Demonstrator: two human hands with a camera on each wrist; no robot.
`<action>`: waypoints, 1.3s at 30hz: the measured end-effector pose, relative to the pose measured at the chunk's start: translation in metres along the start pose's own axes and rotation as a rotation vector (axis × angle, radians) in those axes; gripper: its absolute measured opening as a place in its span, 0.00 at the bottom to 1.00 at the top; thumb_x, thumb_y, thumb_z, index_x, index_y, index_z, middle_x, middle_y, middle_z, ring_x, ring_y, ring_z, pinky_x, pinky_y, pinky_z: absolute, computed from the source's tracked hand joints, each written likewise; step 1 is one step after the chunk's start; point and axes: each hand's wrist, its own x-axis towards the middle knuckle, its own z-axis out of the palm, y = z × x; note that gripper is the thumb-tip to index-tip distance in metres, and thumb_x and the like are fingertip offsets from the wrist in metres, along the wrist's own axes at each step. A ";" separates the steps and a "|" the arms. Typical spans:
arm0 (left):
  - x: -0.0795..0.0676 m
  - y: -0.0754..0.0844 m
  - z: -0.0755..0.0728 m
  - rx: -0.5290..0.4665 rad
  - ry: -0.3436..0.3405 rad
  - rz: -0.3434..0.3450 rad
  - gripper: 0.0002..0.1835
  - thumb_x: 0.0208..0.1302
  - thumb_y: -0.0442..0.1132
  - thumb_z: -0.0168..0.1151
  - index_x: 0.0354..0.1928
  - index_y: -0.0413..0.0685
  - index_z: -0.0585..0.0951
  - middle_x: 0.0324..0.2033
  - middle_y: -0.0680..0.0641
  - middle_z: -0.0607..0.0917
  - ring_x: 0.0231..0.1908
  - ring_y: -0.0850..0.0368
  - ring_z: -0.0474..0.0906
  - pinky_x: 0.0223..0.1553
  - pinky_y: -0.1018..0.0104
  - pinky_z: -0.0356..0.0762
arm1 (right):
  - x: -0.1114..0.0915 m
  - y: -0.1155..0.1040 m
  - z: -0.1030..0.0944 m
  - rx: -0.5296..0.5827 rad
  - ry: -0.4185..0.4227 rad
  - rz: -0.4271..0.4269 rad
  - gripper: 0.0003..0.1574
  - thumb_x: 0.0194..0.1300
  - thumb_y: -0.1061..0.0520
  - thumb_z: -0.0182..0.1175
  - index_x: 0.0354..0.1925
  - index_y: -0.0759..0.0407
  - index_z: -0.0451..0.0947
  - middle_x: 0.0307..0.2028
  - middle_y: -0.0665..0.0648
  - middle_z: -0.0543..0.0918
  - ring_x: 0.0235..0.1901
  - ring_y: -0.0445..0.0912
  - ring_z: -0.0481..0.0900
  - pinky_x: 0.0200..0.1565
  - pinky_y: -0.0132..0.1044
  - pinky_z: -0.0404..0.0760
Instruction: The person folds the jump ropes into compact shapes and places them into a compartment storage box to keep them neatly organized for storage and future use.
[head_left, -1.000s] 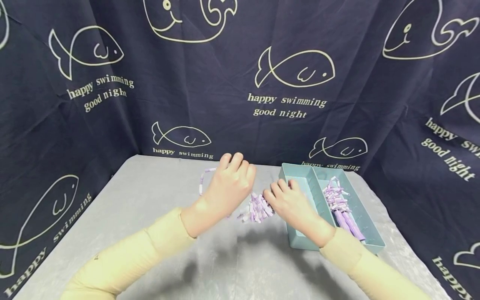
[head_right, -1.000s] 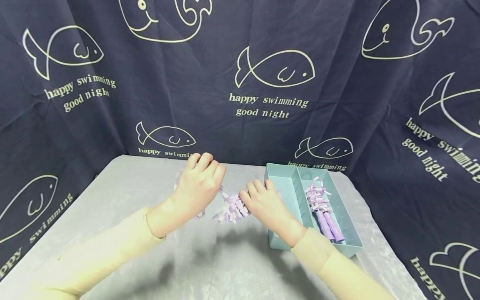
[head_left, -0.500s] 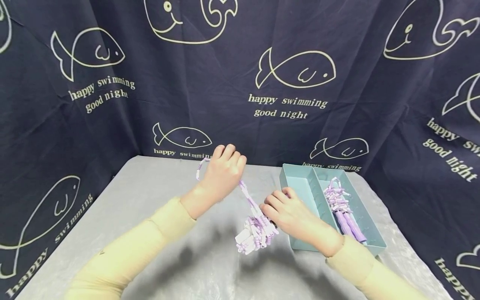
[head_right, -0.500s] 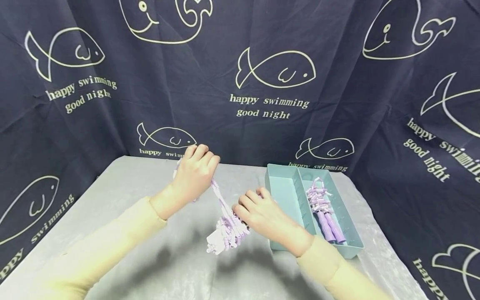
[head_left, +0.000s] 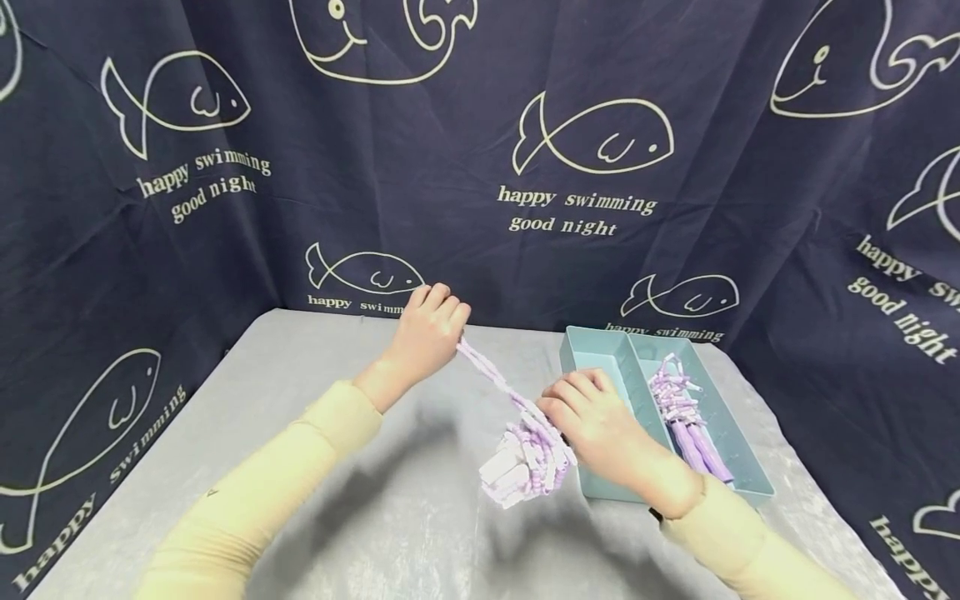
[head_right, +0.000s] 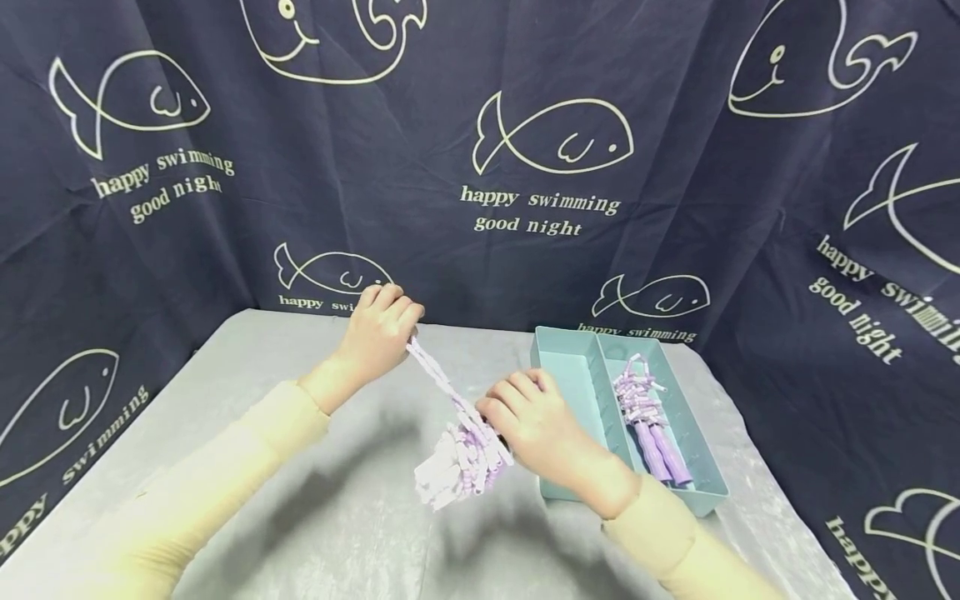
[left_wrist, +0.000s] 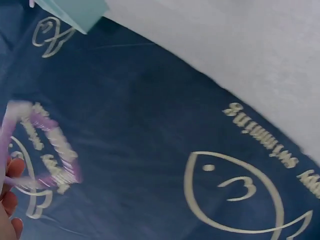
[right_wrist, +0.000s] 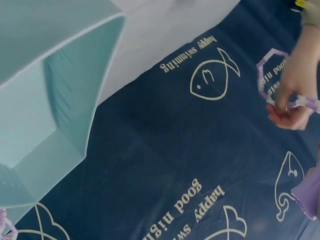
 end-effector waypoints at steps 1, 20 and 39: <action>-0.003 -0.003 0.002 -0.002 -0.009 -0.013 0.04 0.46 0.28 0.55 0.26 0.43 0.76 0.23 0.46 0.78 0.36 0.47 0.72 0.41 0.55 0.67 | 0.000 0.001 -0.002 0.001 0.008 0.014 0.15 0.71 0.62 0.40 0.35 0.61 0.74 0.32 0.54 0.77 0.34 0.49 0.74 0.39 0.45 0.67; -0.033 0.013 0.015 0.012 -0.052 -0.002 0.09 0.59 0.29 0.46 0.25 0.43 0.75 0.22 0.46 0.78 0.33 0.49 0.70 0.40 0.55 0.67 | -0.003 0.015 -0.011 0.008 0.200 0.323 0.19 0.62 0.49 0.54 0.35 0.66 0.74 0.29 0.58 0.77 0.30 0.55 0.71 0.33 0.44 0.62; -0.047 0.062 0.014 -0.007 -0.079 0.075 0.07 0.60 0.32 0.47 0.26 0.47 0.71 0.21 0.50 0.76 0.30 0.52 0.69 0.42 0.55 0.65 | 0.013 0.023 -0.005 -0.063 0.228 0.799 0.24 0.37 0.77 0.52 0.40 0.71 0.68 0.31 0.66 0.72 0.33 0.61 0.68 0.34 0.52 0.64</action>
